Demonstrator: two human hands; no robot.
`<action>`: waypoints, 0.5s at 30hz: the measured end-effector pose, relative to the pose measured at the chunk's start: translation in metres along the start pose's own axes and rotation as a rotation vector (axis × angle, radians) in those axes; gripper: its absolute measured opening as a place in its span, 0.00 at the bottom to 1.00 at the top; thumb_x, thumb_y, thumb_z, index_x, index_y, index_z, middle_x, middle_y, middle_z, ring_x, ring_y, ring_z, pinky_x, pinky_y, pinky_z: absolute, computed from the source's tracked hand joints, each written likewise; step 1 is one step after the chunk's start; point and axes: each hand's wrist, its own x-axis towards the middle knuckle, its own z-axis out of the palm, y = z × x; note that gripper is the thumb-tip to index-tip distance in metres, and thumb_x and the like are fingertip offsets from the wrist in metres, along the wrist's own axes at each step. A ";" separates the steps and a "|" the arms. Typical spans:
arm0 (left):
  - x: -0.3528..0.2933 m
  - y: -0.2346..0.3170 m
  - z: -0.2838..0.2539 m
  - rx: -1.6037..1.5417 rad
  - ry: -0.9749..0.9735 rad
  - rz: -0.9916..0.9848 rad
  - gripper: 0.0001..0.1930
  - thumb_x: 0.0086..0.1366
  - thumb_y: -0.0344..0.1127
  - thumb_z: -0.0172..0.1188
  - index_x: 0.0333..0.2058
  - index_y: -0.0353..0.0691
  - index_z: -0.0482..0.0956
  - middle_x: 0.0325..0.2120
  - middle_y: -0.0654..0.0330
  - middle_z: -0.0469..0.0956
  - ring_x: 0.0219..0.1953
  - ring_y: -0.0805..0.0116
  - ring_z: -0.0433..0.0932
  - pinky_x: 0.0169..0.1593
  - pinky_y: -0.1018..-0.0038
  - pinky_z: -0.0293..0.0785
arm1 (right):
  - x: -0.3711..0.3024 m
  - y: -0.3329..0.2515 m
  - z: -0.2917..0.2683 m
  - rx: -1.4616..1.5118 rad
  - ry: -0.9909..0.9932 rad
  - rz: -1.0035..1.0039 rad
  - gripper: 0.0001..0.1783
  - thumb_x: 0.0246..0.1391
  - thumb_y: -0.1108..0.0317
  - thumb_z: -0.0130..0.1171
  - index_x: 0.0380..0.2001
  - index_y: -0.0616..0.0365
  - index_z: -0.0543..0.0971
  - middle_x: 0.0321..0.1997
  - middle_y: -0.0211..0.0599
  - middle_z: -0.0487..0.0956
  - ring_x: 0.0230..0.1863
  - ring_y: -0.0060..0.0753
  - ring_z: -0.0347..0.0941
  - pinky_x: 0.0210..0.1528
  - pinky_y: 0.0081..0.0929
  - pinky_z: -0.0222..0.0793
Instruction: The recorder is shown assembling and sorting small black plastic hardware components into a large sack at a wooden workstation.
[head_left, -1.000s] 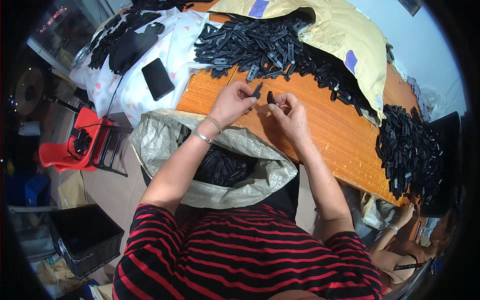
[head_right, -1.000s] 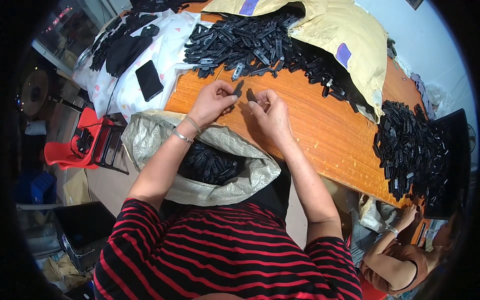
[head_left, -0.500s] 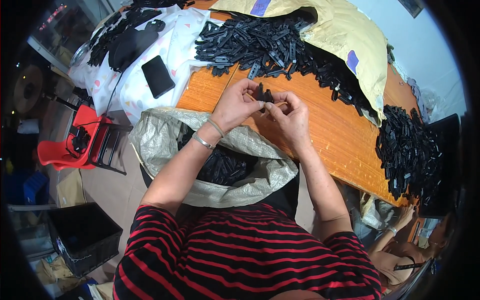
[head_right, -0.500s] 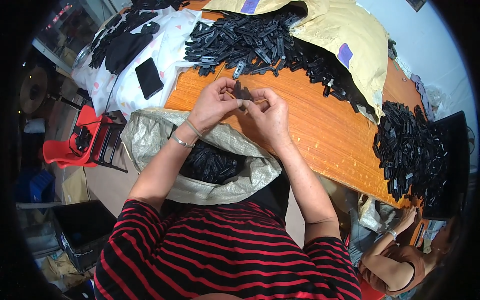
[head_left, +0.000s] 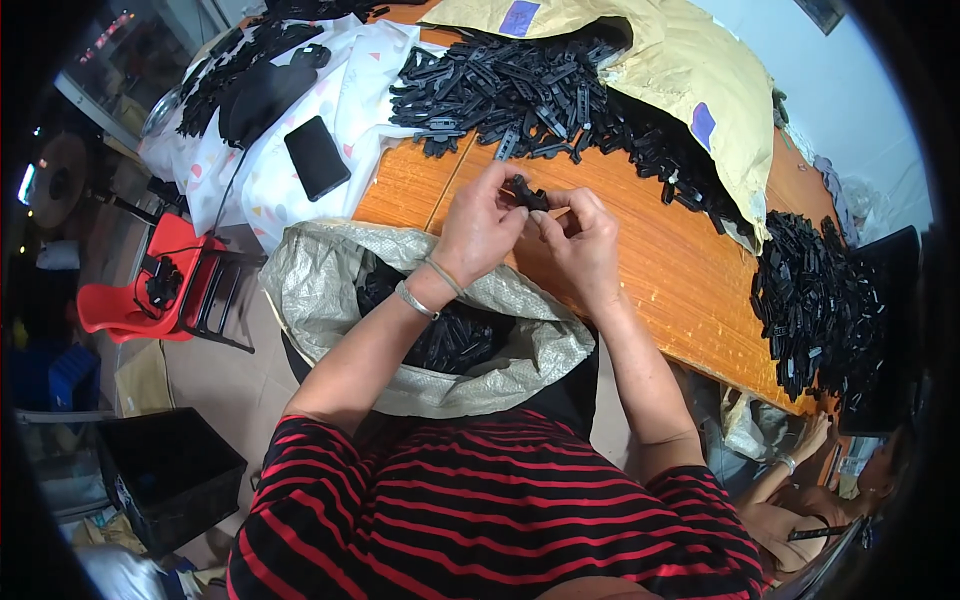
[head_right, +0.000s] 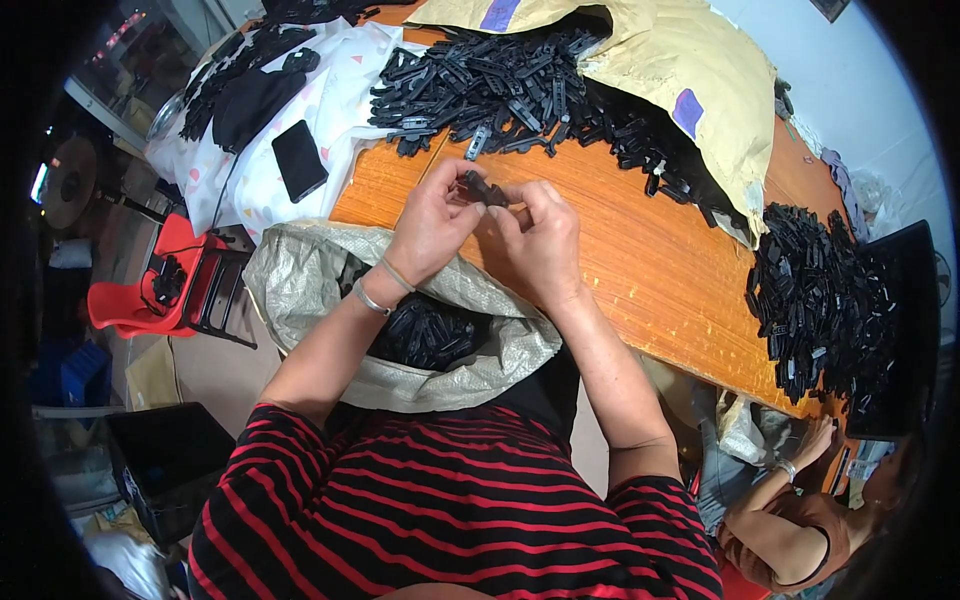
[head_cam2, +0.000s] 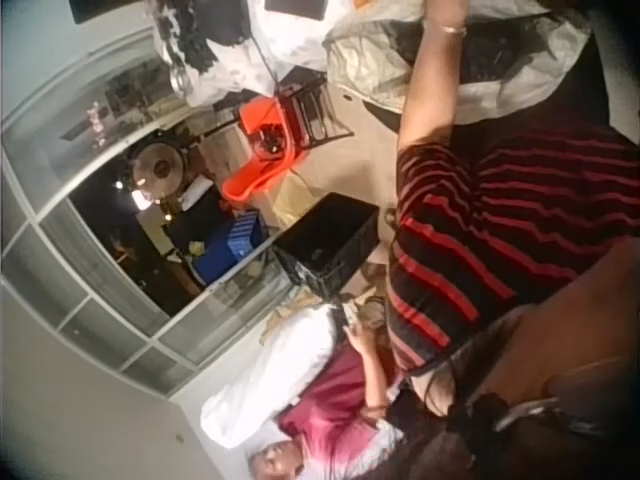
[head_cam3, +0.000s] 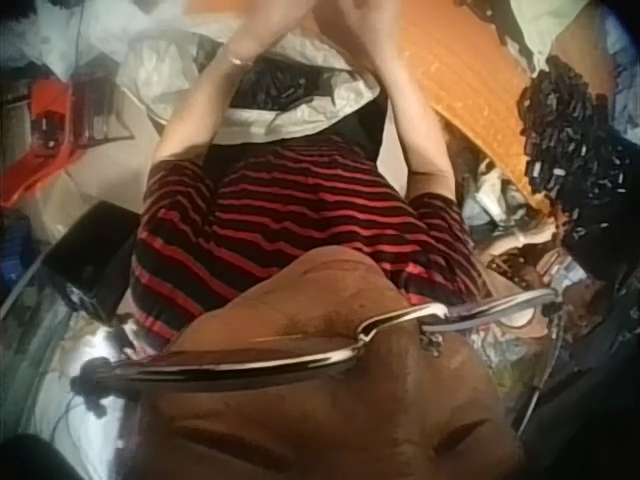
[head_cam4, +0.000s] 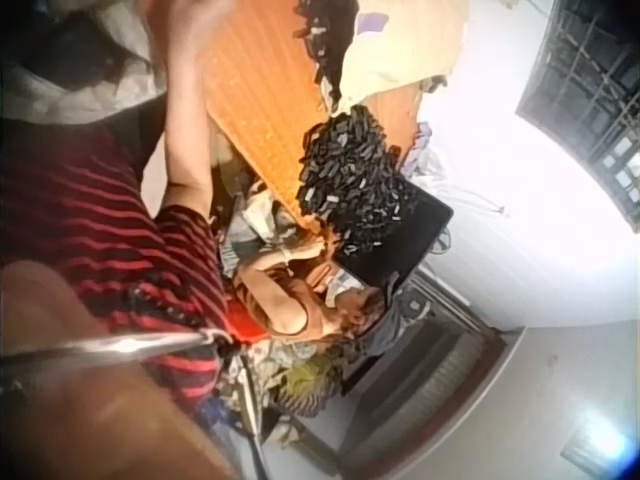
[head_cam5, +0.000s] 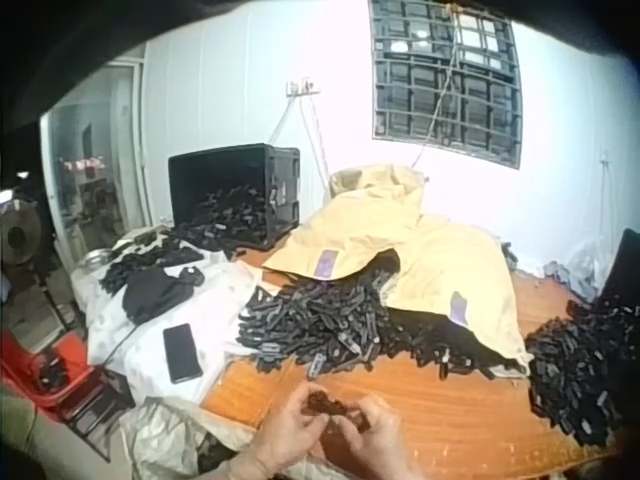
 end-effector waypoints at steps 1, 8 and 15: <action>-0.003 0.002 0.003 -0.046 0.001 0.007 0.18 0.57 0.20 0.59 0.47 0.32 0.70 0.36 0.61 0.76 0.36 0.76 0.77 0.42 0.80 0.76 | 0.000 -0.003 -0.001 -0.068 0.020 -0.050 0.11 0.43 0.79 0.66 0.33 0.62 0.77 0.29 0.40 0.75 0.22 0.31 0.75 0.25 0.25 0.70; -0.016 0.015 0.015 0.195 0.161 0.202 0.19 0.58 0.26 0.65 0.47 0.34 0.72 0.38 0.55 0.79 0.39 0.69 0.81 0.44 0.75 0.78 | -0.004 -0.015 -0.001 -0.140 0.103 -0.225 0.14 0.39 0.82 0.65 0.33 0.60 0.77 0.33 0.40 0.75 0.28 0.38 0.76 0.28 0.28 0.73; -0.019 0.025 0.007 0.286 0.139 0.383 0.17 0.56 0.27 0.65 0.45 0.35 0.74 0.33 0.55 0.81 0.37 0.66 0.82 0.42 0.73 0.78 | -0.008 -0.023 -0.004 0.364 0.007 0.135 0.22 0.46 0.82 0.64 0.45 0.62 0.71 0.42 0.35 0.76 0.34 0.20 0.74 0.35 0.17 0.73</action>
